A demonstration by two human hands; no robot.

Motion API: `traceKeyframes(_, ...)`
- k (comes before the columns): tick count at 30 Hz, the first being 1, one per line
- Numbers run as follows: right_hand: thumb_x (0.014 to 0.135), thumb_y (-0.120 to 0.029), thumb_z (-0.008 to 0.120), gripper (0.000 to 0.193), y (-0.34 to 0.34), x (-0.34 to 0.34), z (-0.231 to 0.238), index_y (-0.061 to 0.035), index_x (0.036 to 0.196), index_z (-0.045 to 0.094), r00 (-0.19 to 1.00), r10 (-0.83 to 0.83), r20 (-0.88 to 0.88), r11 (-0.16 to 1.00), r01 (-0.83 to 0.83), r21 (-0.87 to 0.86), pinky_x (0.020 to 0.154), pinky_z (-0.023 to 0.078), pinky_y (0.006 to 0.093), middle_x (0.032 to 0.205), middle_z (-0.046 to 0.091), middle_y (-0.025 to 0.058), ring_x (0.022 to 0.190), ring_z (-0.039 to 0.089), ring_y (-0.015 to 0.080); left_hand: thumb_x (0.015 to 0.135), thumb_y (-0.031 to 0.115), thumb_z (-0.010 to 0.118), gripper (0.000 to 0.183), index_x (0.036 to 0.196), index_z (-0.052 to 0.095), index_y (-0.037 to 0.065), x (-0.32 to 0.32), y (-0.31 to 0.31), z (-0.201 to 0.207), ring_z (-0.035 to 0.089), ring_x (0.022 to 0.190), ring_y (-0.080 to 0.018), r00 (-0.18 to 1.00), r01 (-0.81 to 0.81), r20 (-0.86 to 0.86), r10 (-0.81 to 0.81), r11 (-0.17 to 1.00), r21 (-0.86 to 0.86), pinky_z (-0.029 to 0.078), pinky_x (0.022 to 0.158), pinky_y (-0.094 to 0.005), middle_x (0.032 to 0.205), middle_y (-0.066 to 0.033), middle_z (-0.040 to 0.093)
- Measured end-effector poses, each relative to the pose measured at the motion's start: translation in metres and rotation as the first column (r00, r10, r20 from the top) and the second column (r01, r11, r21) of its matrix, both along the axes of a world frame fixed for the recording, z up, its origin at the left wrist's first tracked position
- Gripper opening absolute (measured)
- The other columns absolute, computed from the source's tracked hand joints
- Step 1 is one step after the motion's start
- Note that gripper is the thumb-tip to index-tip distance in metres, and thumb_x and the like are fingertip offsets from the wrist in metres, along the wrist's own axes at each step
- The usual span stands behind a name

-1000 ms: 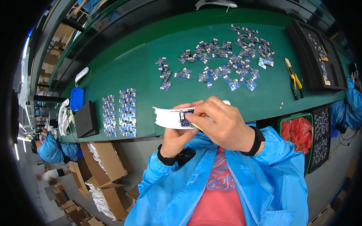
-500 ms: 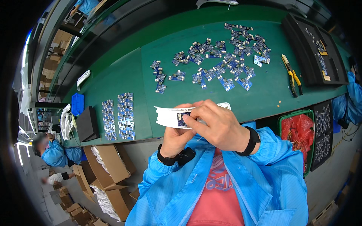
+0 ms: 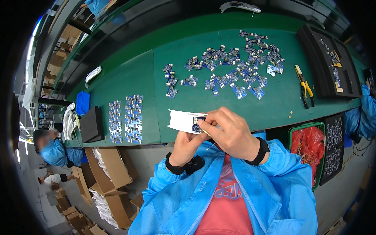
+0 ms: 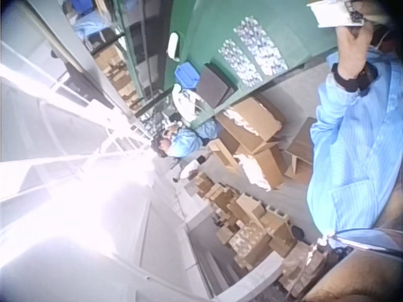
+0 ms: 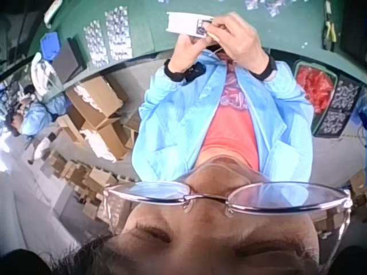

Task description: The person is assembling small electronic circuit boards into white plastic housings.

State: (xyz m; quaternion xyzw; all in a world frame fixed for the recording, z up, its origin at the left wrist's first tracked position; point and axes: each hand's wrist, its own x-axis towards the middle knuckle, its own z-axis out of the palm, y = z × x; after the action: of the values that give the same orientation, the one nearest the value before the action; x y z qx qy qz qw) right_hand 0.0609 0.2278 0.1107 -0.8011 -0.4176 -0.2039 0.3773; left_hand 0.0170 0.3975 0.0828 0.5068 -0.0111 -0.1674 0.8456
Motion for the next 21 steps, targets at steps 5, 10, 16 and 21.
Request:
traceKeyframes(5, 0.064, -0.002, 0.069, 0.037, -0.005, -0.003, 0.003, 0.0004, 0.101, 0.064, 0.999, -0.035, 0.04, 0.999, 0.034, 0.009, 0.054, 0.048, 0.0328, 0.088, 0.059, 0.0096, 0.072, 0.059, 0.0232, 0.093, 0.002, 0.051, 0.044, 0.134, 0.036, -0.002, 0.0, -0.004, 0.005, 0.054, 0.116, -0.0236, 0.997, 0.023, 0.069, -0.023, 1.0, 0.005, 0.05, 0.096, -0.0401, 0.126, -0.0132, 0.051)
traceKeyframes(10, 0.065, -0.003, 0.068, 0.033, -0.005, -0.006, 0.003, -0.0006, 0.098, 0.066, 0.997, -0.064, 0.032, 0.998, 0.064, 0.015, 0.058, 0.046, 0.0331, 0.088, 0.06, 0.0085, 0.073, 0.059, 0.0224, 0.1, 0.015, 0.039, 0.037, 0.132, 0.038, -0.003, -0.007, -0.012, 0.001, 0.058, 0.111, -0.0277, 0.991, -0.132, -0.004, 0.132, 0.99, -0.052, 0.053, 0.092, -0.0434, 0.124, -0.016, 0.052)
traceKeyframes(16, 0.072, -0.01, 0.07, 0.028, -0.016, 0.005, 0.016, -0.002, 0.099, 0.067, 0.996, 0.013, -0.085, 0.999, -0.01, 0.032, 0.064, 0.047, 0.0335, 0.09, 0.06, 0.0082, 0.076, 0.059, 0.0228, 0.099, 0.015, 0.042, 0.037, 0.13, 0.037, -0.004, -0.003, -0.01, 0.006, 0.06, 0.107, -0.031, 0.987, -0.158, -0.041, 0.154, 0.98, -0.118, 0.056, 0.087, -0.0468, 0.119, -0.018, 0.054)
traceKeyframes(21, 0.083, -0.011, 0.063, 0.021, -0.028, 0.011, 0.009, -0.0008, 0.102, 0.066, 0.769, 0.117, -0.628, 0.987, -0.018, 0.162, 0.071, 0.049, 0.0335, 0.091, 0.06, 0.0109, 0.081, 0.061, 0.0254, 0.098, 0.016, 0.044, 0.038, 0.129, 0.037, -0.005, 0.001, -0.008, 0.013, 0.061, 0.107, -0.0335, 0.993, -0.117, -0.048, 0.111, 0.98, -0.16, 0.056, 0.087, -0.0497, 0.12, -0.0196, 0.055)
